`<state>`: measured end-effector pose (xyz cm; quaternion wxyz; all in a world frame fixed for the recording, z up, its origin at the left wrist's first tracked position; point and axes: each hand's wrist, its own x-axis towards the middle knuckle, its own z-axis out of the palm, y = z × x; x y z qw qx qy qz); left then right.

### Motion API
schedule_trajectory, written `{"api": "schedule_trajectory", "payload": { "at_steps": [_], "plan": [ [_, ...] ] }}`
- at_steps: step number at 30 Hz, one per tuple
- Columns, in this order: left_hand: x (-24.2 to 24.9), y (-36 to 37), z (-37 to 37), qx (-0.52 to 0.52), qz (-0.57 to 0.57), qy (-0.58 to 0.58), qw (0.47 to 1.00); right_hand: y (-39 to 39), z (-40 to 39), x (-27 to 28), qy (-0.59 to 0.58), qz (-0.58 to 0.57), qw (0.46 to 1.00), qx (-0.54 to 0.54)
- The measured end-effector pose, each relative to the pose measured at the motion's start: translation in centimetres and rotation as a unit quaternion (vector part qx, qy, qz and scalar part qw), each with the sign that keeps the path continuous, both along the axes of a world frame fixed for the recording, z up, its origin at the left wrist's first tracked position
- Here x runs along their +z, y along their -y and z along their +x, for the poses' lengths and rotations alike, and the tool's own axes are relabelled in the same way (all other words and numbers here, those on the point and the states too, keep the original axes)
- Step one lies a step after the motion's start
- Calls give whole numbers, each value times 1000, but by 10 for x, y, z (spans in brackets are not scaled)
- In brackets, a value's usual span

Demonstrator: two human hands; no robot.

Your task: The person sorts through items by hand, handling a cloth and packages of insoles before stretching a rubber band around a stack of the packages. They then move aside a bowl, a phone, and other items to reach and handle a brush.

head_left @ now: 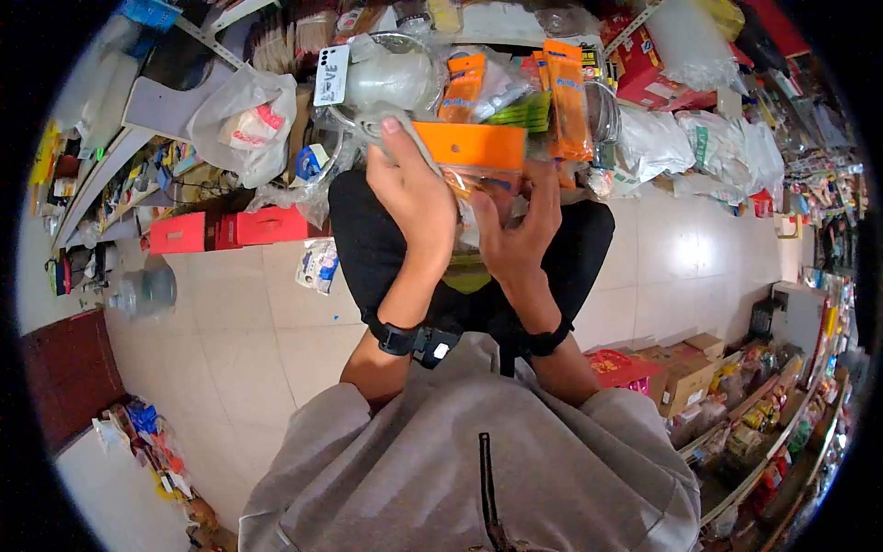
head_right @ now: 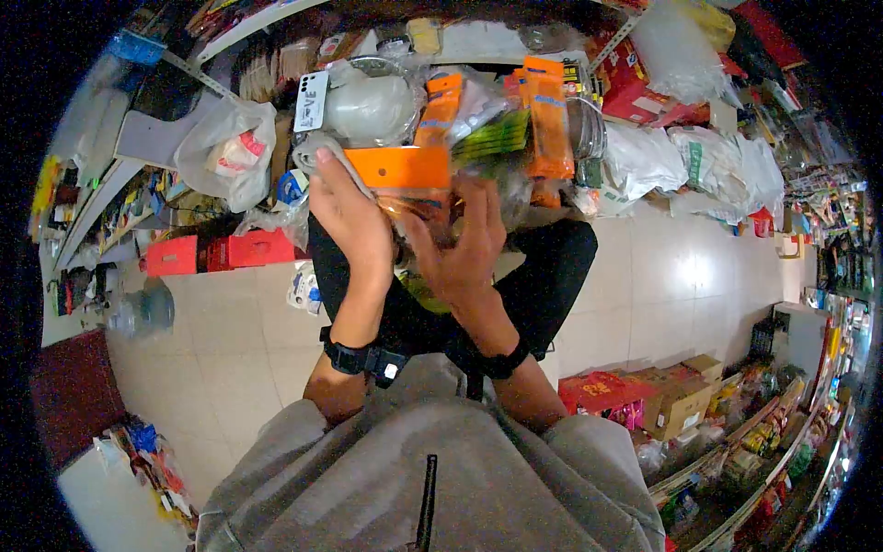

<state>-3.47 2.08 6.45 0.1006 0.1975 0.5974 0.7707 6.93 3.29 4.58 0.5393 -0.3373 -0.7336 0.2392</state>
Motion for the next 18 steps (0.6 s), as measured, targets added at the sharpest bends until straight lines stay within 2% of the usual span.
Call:
{"api": "schedule_trajectory", "payload": {
  "at_steps": [1, 3, 4, 7, 13, 15, 18],
  "plan": [
    [0, -2, -3, 0, -1, 0, 1000, 1, 0, 1, 7, 5, 1000, 10],
    [0, -3, -8, -25, 65, 96, 993, 0, 2, -4, 49, 23, 998, 36],
    [0, -2, -6, -25, 63, 97, 993, 0, 3, -7, 91, 41, 993, 63],
    [0, -1, -5, -46, 31, 122, 991, 0, 5, -8, 75, 68, 993, 56],
    [-5, -3, -16, -69, 22, 45, 996, 0, 11, -1, 73, 73, 993, 51],
    [-2, 2, -22, -52, -35, -35, 997, 2, 13, 6, 76, 61, 994, 52],
    [-16, -2, -33, 1, -14, -27, 1000, 1, 14, 5, 72, 76, 993, 49]
  ]
}}
